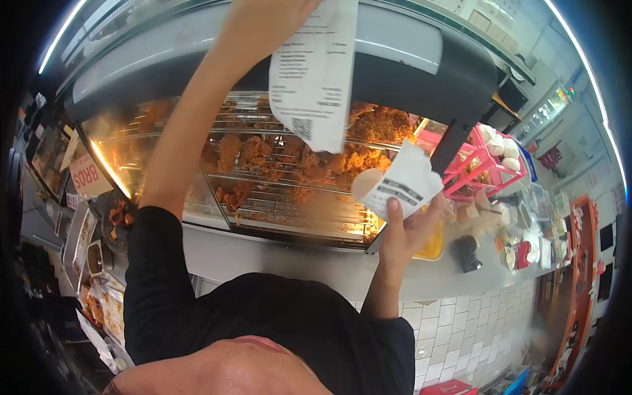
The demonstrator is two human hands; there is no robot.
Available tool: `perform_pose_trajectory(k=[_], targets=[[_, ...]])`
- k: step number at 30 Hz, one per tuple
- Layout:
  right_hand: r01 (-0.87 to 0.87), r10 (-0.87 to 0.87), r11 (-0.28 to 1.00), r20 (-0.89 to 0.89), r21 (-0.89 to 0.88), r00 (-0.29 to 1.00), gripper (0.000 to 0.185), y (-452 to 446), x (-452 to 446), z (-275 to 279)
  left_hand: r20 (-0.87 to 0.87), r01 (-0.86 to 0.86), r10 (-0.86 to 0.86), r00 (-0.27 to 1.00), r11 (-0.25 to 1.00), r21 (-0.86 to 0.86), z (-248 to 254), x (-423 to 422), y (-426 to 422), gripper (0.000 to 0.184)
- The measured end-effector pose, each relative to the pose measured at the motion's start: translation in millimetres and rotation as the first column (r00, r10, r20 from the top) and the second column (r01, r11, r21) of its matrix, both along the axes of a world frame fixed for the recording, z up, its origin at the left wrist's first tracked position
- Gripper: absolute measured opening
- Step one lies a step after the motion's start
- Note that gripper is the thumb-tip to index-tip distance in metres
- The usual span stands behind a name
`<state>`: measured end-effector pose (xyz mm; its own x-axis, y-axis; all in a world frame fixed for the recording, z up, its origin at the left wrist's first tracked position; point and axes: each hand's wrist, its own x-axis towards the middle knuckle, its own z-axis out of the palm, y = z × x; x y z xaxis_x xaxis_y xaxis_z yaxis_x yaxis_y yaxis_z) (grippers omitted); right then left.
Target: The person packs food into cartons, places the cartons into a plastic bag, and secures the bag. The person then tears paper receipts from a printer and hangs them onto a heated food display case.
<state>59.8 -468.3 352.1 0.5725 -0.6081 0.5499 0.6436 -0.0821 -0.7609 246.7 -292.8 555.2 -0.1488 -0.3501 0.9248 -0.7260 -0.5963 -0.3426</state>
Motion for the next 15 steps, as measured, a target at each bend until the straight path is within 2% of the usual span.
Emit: perform_pose_trajectory(k=[2, 5, 8, 11, 14, 15], targets=[[-0.062, 0.061, 0.998, -0.028, -0.011, 0.998, 0.060, -3, -1, -13, -0.250, 0.074, -0.031, 0.968, 0.983, 0.165, -1, 10, 2, 0.021], [-0.124, 0.121, 0.992, -0.092, -0.024, 0.988, 0.060, -2, -4, -20, -0.238, 0.253, -0.203, 0.950, 0.945, 0.205, 5, 20, 5, 0.018], [-0.158, 0.157, 0.987, -0.105, -0.006, 0.982, 0.060, 1, 0, -30, -0.474, 0.242, -0.131, 0.871, 0.953, 0.182, 11, 8, 10, 0.019], [-0.205, 0.207, 0.978, -0.114, 0.027, 0.972, 0.060, 5, 2, -33, -0.460, 0.163, -0.009, 0.888, 0.942, 0.295, 18, -2, 15, 0.021], [-0.248, 0.246, 0.969, -0.098, -0.009, 0.964, 0.060, 9, 2, -33, -0.294, 0.154, -0.068, 0.953, 0.947, 0.282, 10, 17, 8, 0.023], [-0.261, 0.258, 0.965, -0.097, -0.020, 0.961, 0.061, 10, 1, -33, -0.288, 0.189, -0.103, 0.952, 0.939, 0.289, 9, 21, 8, 0.023]])
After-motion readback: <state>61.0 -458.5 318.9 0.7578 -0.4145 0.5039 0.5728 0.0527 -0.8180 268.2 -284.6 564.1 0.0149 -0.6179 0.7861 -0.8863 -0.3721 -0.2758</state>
